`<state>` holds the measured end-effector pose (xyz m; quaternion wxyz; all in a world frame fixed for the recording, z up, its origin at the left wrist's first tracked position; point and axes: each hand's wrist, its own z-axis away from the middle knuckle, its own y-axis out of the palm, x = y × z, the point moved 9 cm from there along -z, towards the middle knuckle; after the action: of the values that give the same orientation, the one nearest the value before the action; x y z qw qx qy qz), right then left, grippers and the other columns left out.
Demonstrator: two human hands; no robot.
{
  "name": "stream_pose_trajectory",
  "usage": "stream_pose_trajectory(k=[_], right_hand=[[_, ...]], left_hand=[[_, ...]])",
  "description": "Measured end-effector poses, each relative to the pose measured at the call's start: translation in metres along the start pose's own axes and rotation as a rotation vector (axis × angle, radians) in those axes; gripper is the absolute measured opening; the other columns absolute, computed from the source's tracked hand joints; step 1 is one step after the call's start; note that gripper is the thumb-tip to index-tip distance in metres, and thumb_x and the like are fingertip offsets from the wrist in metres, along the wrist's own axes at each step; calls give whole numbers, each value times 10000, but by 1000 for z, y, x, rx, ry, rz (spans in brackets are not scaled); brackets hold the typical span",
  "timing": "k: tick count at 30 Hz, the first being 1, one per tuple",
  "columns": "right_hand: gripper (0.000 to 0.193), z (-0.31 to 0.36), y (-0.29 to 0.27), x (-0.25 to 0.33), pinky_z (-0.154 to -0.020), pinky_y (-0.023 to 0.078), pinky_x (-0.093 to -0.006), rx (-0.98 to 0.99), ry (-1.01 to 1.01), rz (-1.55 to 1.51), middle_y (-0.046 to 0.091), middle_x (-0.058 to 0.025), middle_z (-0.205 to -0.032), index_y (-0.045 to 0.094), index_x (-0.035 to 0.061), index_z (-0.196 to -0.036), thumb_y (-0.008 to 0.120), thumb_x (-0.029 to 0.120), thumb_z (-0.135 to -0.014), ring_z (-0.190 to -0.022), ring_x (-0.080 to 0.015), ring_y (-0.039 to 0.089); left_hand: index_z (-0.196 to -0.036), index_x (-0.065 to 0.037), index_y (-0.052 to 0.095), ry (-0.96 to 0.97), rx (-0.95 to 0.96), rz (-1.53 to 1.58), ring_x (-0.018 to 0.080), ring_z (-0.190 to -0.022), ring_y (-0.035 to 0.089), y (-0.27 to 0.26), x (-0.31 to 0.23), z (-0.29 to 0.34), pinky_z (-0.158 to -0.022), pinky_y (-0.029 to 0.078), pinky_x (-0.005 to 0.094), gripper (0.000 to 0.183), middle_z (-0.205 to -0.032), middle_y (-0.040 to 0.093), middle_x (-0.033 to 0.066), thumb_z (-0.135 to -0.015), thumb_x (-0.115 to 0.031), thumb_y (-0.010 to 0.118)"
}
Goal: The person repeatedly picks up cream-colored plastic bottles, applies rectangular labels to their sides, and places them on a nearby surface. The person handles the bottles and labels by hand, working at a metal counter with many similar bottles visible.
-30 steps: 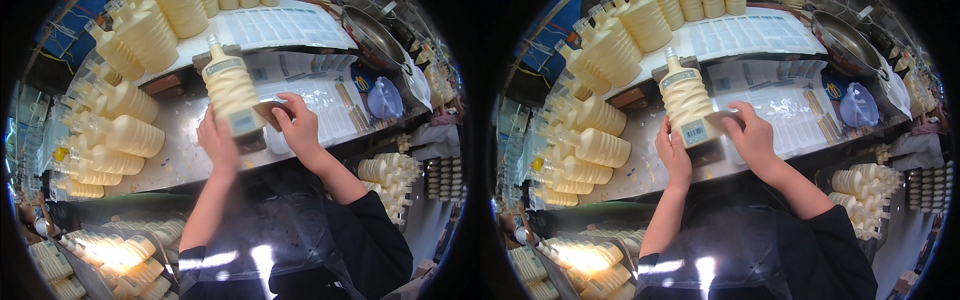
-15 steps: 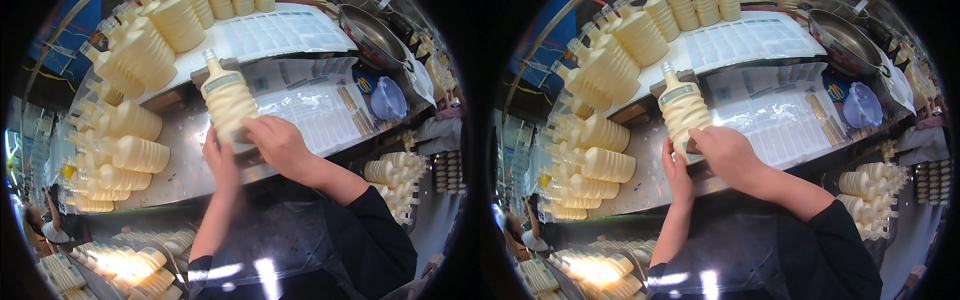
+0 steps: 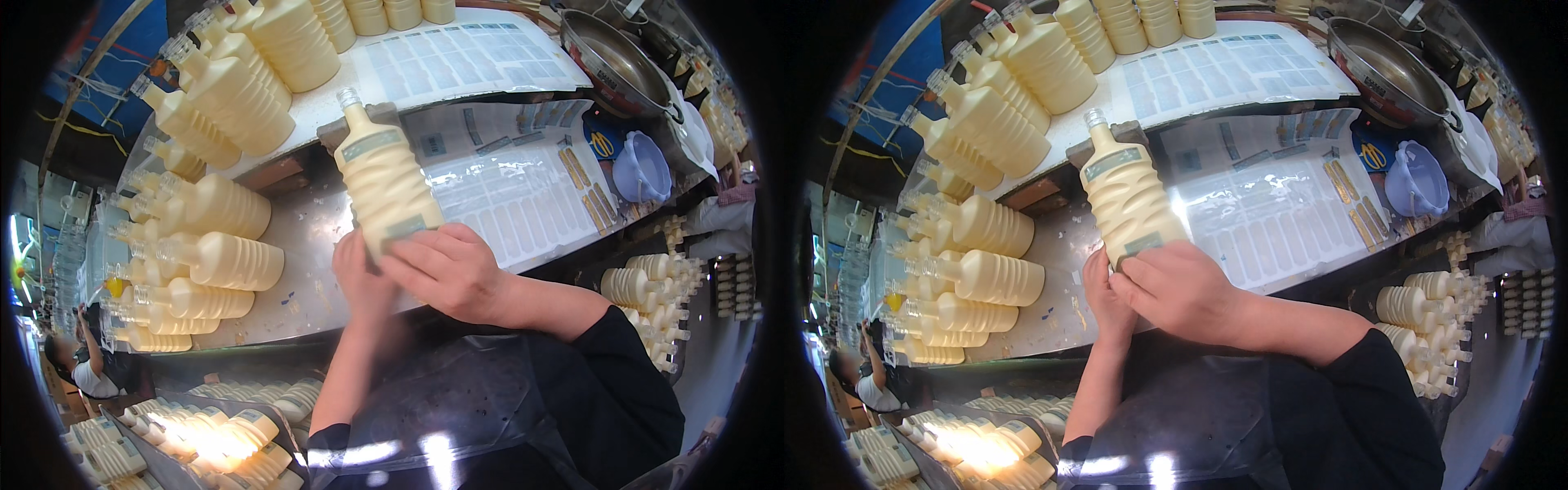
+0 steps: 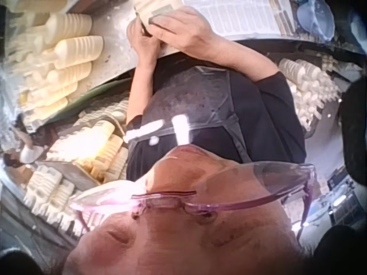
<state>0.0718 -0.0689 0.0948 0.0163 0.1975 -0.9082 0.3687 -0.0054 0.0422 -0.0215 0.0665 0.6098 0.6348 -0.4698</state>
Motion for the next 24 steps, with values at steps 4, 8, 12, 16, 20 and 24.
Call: stream_pose_trajectory(k=[4, 8, 12, 16, 20, 24], right_hand=[[289, 11, 8, 3, -752, 505, -352, 115, 12, -115, 682, -64, -993, 710, 54, -1081, 679, 93, -796, -846, -226, 677], [300, 25, -5, -27, -735, 540, -354, 21, 258, -185, 734, -113, -956, 729, 56, -1102, 723, 46, -803, -836, -246, 713], [207, 69, -7, -102, -781, 556, -338, -160, 789, -178, 739, -119, -990, 712, 14, -1131, 660, 17, -931, -879, -228, 716], [244, 104, 14, -130, -857, 522, -284, -204, 1073, -685, 712, -62, -1087, 690, 10, -1200, 613, 107, -991, -959, -148, 659], [343, 89, 35, -139, -837, 507, -270, -82, 1090, -800, 702, -55, -1083, 663, 0, -1271, 591, 219, -1017, -953, -122, 630], [579, 76, 56, -150, -850, 540, -347, 177, 1154, -725, 728, -174, -1080, 657, -18, -1310, 671, 423, -936, -955, -240, 699]], left_hand=[[-1233, 11, 644, -71, 20, 67, 357, -1132, 607, -1, 9, 1, -964, 481, 456, 548, -1201, 665, 180, -744, -179, 801], [-1275, -9, 638, -160, 3, 81, 344, -1171, 593, -4, 8, 4, -1018, 461, 443, 670, -1228, 654, 158, -679, -193, 883], [-1315, -32, 636, -62, -11, -15, 307, -1156, 594, -15, -1, -3, -1035, 456, 409, 757, -1252, 628, 133, -636, -160, 945], [-1272, -58, 681, 117, -12, -150, 291, -1079, 603, -32, -37, -23, -982, 469, 403, 701, -1190, 624, 116, -632, -161, 946], [-1259, -89, 703, 179, 11, -182, 297, -1026, 602, -23, -51, -25, -949, 470, 413, 697, -1131, 614, 104, -613, -171, 953], [-1278, -74, 691, 246, 96, -107, 294, -1158, 547, -8, -62, -29, -999, 454, 403, 543, -1238, 563, 150, -774, -209, 840]])
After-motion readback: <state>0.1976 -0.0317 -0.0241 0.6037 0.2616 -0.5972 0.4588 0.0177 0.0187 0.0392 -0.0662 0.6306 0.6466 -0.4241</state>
